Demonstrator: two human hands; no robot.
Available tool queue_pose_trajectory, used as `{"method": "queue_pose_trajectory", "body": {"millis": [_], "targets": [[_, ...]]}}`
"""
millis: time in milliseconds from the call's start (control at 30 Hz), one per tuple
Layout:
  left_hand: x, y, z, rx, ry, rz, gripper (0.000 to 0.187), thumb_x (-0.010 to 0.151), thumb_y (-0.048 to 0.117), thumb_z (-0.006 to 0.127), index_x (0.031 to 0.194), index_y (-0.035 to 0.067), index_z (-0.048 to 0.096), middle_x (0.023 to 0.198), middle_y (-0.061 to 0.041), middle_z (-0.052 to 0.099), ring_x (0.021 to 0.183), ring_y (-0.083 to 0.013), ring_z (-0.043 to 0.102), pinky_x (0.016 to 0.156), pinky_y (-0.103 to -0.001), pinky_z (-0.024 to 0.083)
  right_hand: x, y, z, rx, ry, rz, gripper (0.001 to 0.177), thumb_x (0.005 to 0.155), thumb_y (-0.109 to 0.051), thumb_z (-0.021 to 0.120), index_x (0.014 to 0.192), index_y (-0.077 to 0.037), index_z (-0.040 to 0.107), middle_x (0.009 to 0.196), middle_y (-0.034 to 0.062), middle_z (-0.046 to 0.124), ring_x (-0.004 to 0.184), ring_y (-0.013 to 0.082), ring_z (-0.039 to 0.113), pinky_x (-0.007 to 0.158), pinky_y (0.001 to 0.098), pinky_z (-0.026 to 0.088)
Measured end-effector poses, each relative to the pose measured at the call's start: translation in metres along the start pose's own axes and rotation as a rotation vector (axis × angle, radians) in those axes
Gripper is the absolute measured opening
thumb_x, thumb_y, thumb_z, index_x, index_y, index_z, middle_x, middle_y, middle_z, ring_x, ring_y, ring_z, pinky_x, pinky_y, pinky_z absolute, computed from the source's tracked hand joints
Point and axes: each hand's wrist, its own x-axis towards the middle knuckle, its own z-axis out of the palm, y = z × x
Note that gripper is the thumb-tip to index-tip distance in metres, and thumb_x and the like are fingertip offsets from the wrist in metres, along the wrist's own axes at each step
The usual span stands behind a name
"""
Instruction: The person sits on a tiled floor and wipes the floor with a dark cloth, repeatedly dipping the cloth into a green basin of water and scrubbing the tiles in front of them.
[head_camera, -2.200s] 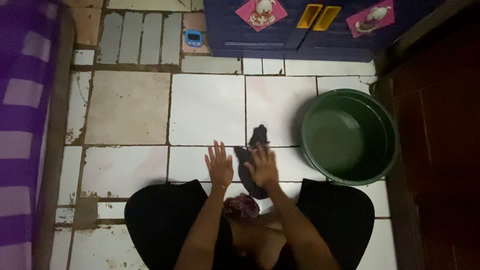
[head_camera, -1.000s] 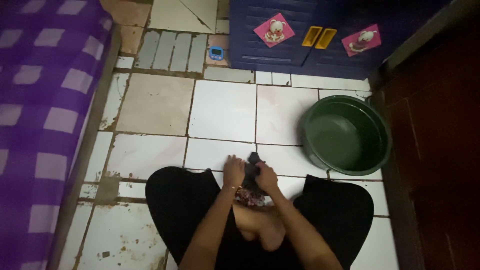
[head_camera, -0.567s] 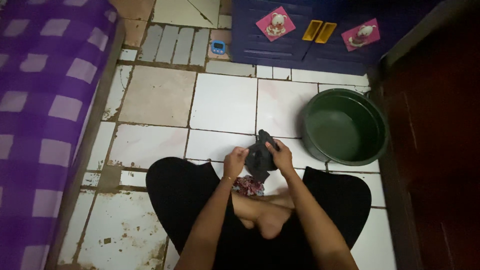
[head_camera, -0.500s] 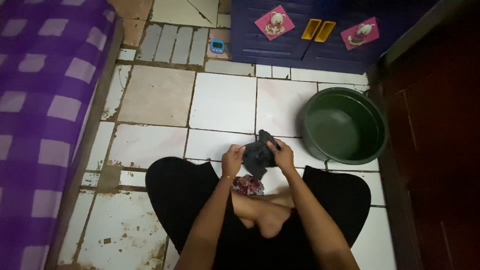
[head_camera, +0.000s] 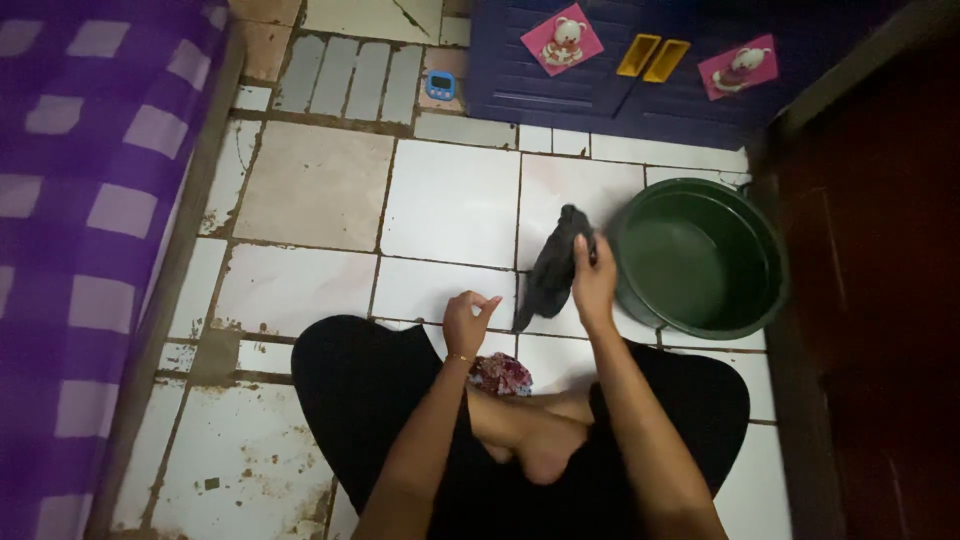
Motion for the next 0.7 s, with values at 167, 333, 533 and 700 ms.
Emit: {"method": "queue_pose_trajectory", "body": {"millis": [167, 333, 533, 700], "targets": [[0.007, -0.005, 0.009, 0.154, 0.188, 0.024, 0.035, 0.089, 0.046, 0.078, 0.075, 0.016, 0.066, 0.075, -0.007, 0.07, 0.079, -0.0328, 0.069, 0.076, -0.044, 0.055, 0.014, -0.02, 0.009, 0.205, -0.041, -0.003, 0.026, 0.104, -0.028, 0.068, 0.123, -0.01, 0.071, 0.101, 0.0083, 0.065, 0.098, 0.0202, 0.057, 0.09, 0.0382, 0.052], [0.016, -0.02, 0.018, 0.173, 0.266, -0.097, 0.024, 0.101, 0.03, 0.063, 0.089, 0.011, 0.07, 0.086, -0.008, 0.071, 0.089, -0.0317, 0.07, 0.086, -0.043, 0.052, 0.033, 0.042, 0.024, 0.059, -0.035, 0.168, 0.029, 0.102, -0.036, 0.068, 0.118, -0.013, 0.072, 0.104, 0.0118, 0.07, 0.101, 0.0263, 0.063, 0.089, 0.0433, 0.052], [0.016, -0.044, 0.039, 0.384, 0.267, -0.119, 0.027, 0.088, 0.032, 0.073, 0.111, 0.02, 0.067, 0.121, -0.007, 0.063, 0.12, -0.0317, 0.057, 0.096, -0.048, 0.049, 0.04, 0.199, 0.051, -0.663, -0.092, 0.196, 0.06, 0.091, -0.05, 0.074, 0.134, -0.01, 0.062, 0.124, 0.0241, 0.064, 0.117, 0.0404, 0.066, 0.098, 0.0551, 0.052], [0.022, -0.026, 0.036, 0.465, 0.2, 0.029, 0.043, 0.096, 0.035, 0.064, 0.133, 0.014, 0.063, 0.154, -0.019, 0.046, 0.147, -0.0408, 0.037, 0.114, -0.054, 0.035, -0.013, 0.143, 0.09, -0.804, -0.028, -0.126, 0.083, 0.087, -0.052, 0.075, 0.153, -0.009, 0.047, 0.145, 0.0428, 0.043, 0.133, 0.0605, 0.045, 0.108, 0.0673, 0.035]]}}
